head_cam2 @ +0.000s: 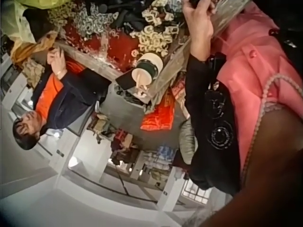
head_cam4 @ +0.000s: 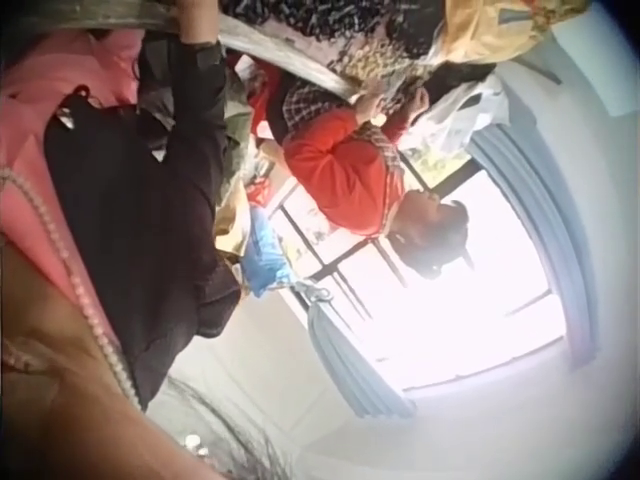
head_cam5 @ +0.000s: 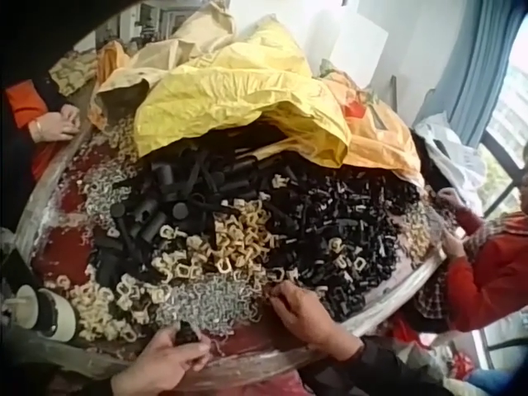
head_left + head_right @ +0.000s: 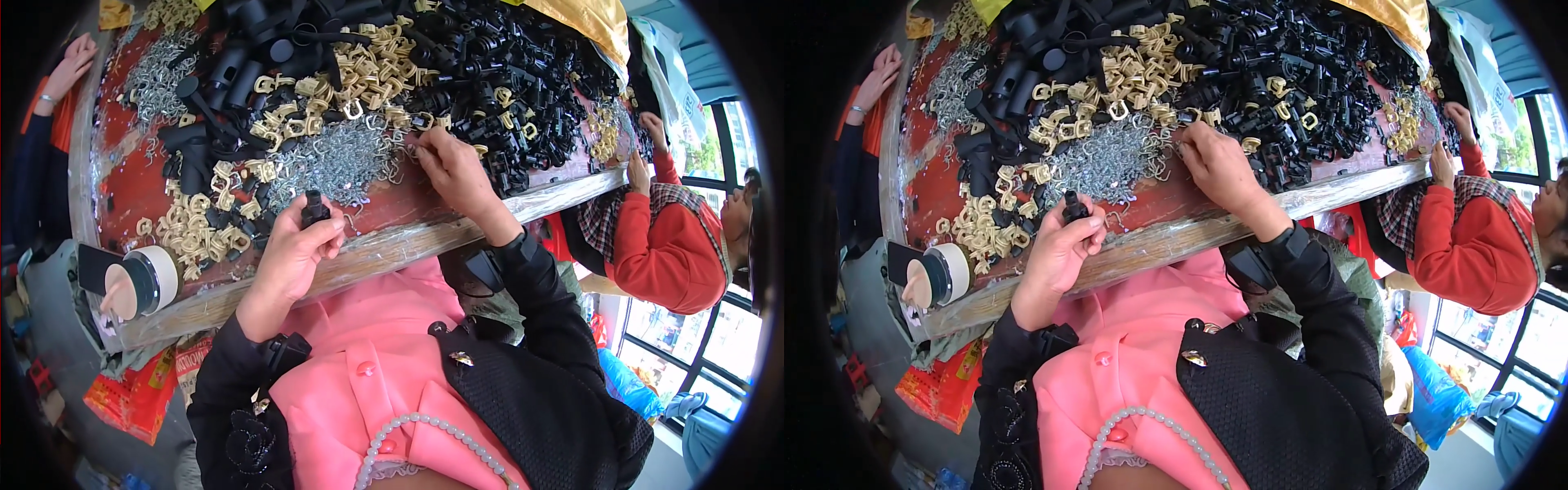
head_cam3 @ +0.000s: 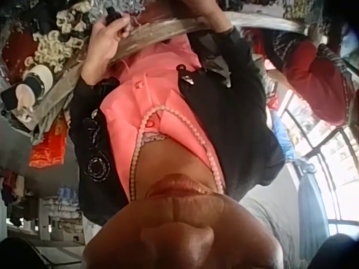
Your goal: The person assembles a component by hand, picking up a black plastic housing and inserting a small beige clip into its side. They then pick up a metal spring clip and press it onto the housing before placing the completed assembly into a green bag.
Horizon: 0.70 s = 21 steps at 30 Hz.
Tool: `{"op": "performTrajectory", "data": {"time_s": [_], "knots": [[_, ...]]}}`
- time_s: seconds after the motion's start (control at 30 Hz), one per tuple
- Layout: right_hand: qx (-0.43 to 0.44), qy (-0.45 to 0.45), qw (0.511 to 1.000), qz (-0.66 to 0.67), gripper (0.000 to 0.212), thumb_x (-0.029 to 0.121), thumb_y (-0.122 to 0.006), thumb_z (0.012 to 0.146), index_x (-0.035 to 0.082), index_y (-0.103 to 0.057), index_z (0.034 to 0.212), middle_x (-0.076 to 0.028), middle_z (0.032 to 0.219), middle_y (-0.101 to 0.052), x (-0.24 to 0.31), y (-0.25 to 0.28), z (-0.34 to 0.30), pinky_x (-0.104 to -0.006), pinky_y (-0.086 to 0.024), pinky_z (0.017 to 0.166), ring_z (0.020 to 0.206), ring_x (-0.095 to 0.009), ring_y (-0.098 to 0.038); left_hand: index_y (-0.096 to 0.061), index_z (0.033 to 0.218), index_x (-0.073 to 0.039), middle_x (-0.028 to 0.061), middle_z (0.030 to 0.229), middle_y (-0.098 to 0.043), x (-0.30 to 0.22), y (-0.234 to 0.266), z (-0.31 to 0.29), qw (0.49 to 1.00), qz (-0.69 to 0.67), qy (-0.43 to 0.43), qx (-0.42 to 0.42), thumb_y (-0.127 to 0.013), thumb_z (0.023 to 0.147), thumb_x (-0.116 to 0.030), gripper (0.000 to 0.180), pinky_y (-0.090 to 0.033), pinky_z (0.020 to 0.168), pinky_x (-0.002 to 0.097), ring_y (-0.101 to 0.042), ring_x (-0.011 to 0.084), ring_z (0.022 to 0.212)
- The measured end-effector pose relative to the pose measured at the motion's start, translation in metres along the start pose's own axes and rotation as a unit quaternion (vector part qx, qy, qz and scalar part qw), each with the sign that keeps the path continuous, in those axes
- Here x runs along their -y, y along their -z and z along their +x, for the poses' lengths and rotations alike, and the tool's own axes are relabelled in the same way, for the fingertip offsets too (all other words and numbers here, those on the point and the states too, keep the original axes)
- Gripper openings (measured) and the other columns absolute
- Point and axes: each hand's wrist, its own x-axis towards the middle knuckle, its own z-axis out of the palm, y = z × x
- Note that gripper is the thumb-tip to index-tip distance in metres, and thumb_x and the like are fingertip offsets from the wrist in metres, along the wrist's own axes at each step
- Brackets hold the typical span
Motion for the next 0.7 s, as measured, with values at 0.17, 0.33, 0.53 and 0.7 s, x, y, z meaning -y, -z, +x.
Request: {"op": "performTrajectory", "data": {"time_s": [0.17, 0.33, 0.53, 0.7], "knots": [[0.111, -0.23, 0.926, 0.278, 0.011, 0.014, -0.051, 0.084, 0.003, -0.048, 0.082, 0.0, 0.067, -0.051, 0.015, 0.005, -0.004, -0.0202, -0.035, 0.046, 0.052, -0.008, -0.045, -0.048, 0.088, -0.006, 0.0014, 0.075, -0.05, 0.004, -0.008, 0.01, 0.999, 0.045, -0.02, 0.011, -0.059, 0.075, -0.008, 0.017, -0.036, 0.048, 0.0191, -0.047, 0.0071, 0.059], [0.153, -0.295, 0.798, 0.502, 0.011, 0.014, -0.049, 0.085, 0.004, -0.048, 0.083, 0.001, 0.068, -0.049, 0.038, 0.0, -0.005, -0.017, -0.031, 0.046, 0.053, -0.004, -0.041, -0.052, 0.089, -0.003, 0.001, 0.072, -0.052, 0.003, -0.021, 0.015, 0.993, 0.105, -0.044, -0.011, -0.061, 0.075, -0.01, 0.017, -0.038, 0.048, 0.0177, -0.049, 0.0062, 0.058], [0.173, -0.285, 0.768, 0.546, 0.011, 0.014, -0.047, 0.086, 0.003, -0.047, 0.084, 0.001, 0.068, -0.047, 0.051, -0.012, -0.015, -0.0166, -0.031, 0.047, 0.053, -0.004, -0.04, -0.054, 0.081, -0.003, -0.0014, 0.061, -0.052, 0.012, -0.023, 0.022, 0.983, 0.171, -0.07, -0.007, -0.059, 0.078, -0.01, 0.009, -0.038, 0.044, 0.0162, -0.048, 0.0037, 0.051], [0.17, -0.274, 0.803, 0.502, 0.01, 0.014, -0.046, 0.087, 0.004, -0.047, 0.085, 0.002, 0.067, -0.046, 0.054, -0.017, -0.02, -0.0164, -0.032, 0.049, 0.054, -0.004, -0.039, -0.055, 0.078, -0.003, -0.0021, 0.058, -0.052, 0.013, -0.023, 0.021, 0.98, 0.187, -0.063, -0.009, -0.059, 0.078, -0.011, 0.008, -0.038, 0.043, 0.0167, -0.049, 0.0037, 0.05]]}}
